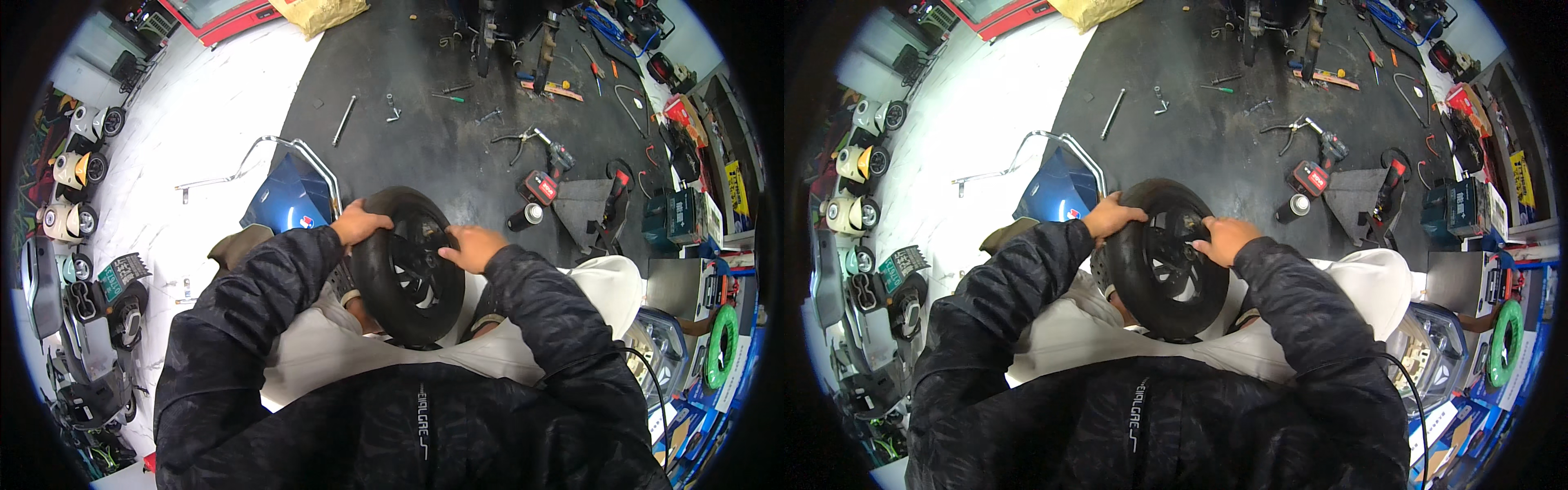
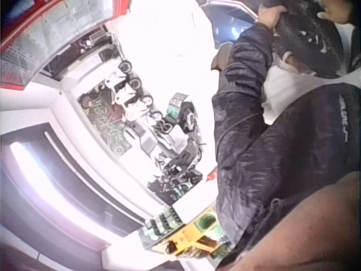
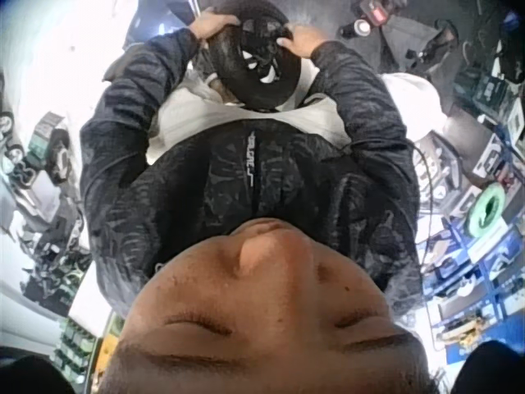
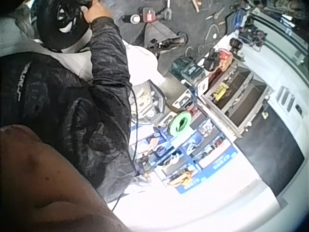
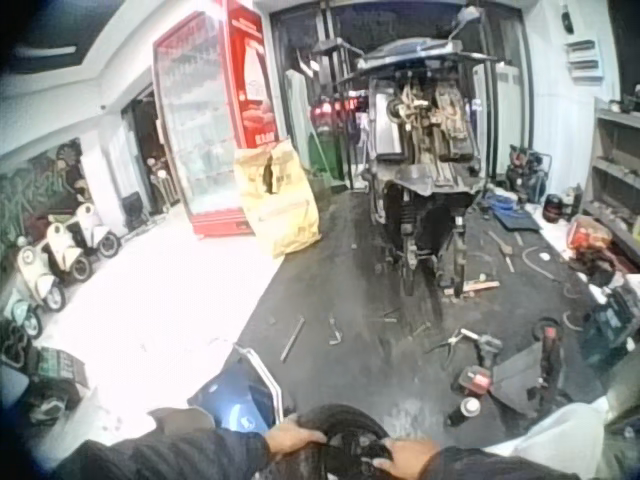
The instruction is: The person uses a tire iron to pry a motorcycle tire off its rim, working around the circumference to release the bead. After removing the tire, the person wipes the rim with a cloth.
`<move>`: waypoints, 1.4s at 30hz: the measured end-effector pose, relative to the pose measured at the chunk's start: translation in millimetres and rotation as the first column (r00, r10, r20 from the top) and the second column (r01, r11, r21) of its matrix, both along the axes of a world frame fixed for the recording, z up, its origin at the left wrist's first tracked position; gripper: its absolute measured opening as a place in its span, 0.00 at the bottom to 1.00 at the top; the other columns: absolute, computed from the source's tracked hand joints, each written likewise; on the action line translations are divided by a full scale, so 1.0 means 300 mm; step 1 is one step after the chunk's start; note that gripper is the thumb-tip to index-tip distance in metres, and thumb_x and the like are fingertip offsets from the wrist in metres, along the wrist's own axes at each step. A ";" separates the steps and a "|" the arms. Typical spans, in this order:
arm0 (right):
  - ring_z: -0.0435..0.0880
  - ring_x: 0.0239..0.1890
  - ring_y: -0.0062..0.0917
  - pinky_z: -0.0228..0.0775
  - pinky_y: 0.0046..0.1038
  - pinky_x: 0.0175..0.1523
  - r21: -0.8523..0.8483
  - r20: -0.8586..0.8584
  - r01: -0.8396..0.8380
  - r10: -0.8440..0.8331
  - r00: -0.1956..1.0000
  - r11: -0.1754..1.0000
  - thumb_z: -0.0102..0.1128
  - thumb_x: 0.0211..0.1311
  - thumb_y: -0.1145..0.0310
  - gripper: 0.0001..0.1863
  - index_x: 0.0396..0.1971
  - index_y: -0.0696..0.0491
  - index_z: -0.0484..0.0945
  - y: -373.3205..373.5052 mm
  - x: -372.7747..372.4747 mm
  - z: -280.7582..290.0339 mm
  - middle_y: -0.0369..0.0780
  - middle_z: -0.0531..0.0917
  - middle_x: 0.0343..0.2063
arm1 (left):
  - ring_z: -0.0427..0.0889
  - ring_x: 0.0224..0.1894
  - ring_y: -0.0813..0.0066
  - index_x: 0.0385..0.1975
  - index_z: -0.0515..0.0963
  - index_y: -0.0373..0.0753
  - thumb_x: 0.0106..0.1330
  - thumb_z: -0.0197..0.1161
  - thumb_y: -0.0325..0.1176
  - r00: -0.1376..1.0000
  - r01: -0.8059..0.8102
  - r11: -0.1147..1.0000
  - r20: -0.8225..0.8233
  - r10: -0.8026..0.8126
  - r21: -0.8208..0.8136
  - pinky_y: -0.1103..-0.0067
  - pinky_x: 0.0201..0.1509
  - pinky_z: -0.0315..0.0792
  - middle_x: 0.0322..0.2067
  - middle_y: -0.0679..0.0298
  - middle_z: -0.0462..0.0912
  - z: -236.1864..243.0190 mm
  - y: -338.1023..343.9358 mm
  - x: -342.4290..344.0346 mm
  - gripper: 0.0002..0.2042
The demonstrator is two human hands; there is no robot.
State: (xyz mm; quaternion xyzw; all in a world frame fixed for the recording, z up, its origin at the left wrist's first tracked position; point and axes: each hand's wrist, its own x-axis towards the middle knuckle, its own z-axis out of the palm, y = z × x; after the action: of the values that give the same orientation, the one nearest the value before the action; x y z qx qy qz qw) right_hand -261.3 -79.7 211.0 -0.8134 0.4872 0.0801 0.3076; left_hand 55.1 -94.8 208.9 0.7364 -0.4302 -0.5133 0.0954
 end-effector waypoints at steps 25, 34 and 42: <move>0.92 0.54 0.48 0.82 0.43 0.61 -0.033 0.586 0.406 -0.312 0.748 0.913 0.70 0.76 0.50 0.31 0.65 0.60 0.82 -0.263 -0.365 0.360 0.53 0.92 0.50 | 0.93 0.52 0.51 0.61 0.83 0.29 0.75 0.75 0.44 0.440 -0.632 0.740 -0.680 0.587 0.231 0.54 0.52 0.89 0.52 0.48 0.92 -0.440 -0.281 -0.216 0.26; 0.88 0.60 0.50 0.78 0.44 0.66 0.026 0.440 0.301 -0.282 0.853 0.953 0.68 0.77 0.50 0.30 0.65 0.58 0.82 -0.267 -0.305 0.293 0.53 0.89 0.57 | 0.87 0.42 0.57 0.65 0.80 0.36 0.79 0.66 0.51 0.843 -0.426 0.854 -0.213 0.495 0.297 0.62 0.47 0.88 0.57 0.53 0.83 -0.519 -0.231 -0.162 0.26; 0.81 0.69 0.37 0.70 0.39 0.75 -0.080 0.947 0.887 -0.242 0.209 0.454 0.63 0.83 0.55 0.29 0.70 0.61 0.77 -0.372 -0.271 0.453 0.47 0.82 0.67 | 0.83 0.66 0.54 0.75 0.72 0.29 0.82 0.52 0.71 0.762 -0.301 0.953 -0.605 0.231 -0.016 0.64 0.68 0.78 0.69 0.45 0.81 -0.066 -0.581 -0.219 0.45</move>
State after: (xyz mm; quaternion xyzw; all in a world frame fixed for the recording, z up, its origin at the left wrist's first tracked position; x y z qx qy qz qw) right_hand -342.6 -191.3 346.9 -0.5168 0.5472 -0.6232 0.2126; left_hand -10.7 -269.1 189.0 0.5845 -0.2975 -0.6746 0.3387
